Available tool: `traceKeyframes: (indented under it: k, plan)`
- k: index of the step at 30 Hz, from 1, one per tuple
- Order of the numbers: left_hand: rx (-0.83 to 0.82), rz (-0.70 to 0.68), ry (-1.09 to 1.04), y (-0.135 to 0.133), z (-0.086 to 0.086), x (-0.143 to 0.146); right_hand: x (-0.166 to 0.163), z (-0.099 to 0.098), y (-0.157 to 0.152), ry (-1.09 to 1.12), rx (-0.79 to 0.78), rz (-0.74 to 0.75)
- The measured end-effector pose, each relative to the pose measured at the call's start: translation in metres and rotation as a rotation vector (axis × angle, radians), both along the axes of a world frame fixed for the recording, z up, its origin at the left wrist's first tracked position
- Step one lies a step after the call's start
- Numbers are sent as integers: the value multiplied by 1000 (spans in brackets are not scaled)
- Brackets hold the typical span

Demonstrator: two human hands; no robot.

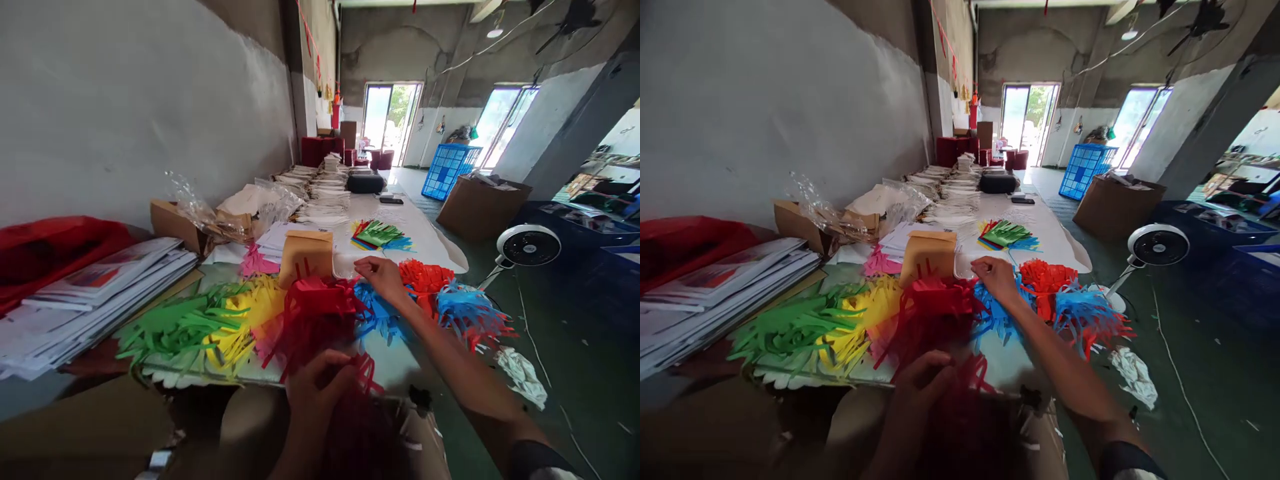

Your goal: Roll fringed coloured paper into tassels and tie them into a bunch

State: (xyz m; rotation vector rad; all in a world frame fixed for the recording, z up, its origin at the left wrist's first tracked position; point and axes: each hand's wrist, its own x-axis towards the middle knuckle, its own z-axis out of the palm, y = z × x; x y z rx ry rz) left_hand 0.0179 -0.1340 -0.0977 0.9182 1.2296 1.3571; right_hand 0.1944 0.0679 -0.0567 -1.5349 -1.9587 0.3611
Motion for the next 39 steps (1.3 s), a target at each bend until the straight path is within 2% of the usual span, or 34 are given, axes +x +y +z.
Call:
traceKeyframes:
  k: [3, 6, 8, 11, 15, 32, 39]
  plan:
    - [16, -19, 12, -3, 9, -2, 4, 2, -46, 215, 3, 90]
    - [36, -42, 6, -3, 17, 0, 7, 3, -85, 643, 0, 154]
    - [33, -49, -9, -4, 22, 4, 8, 2, -109, 818, -78, 172]
    - [72, -57, -6, -4, 27, 11, 9, -2, -142, 862, -182, 170]
    - [145, -97, 39, -6, 32, 18, 13, -7, -174, 833, -213, 196]
    - [138, -151, 45, -6, 31, 22, 18, -9, -187, 760, -61, 212]
    - [202, -157, 108, -8, 31, 23, 18, -9, -192, 691, -7, 215]
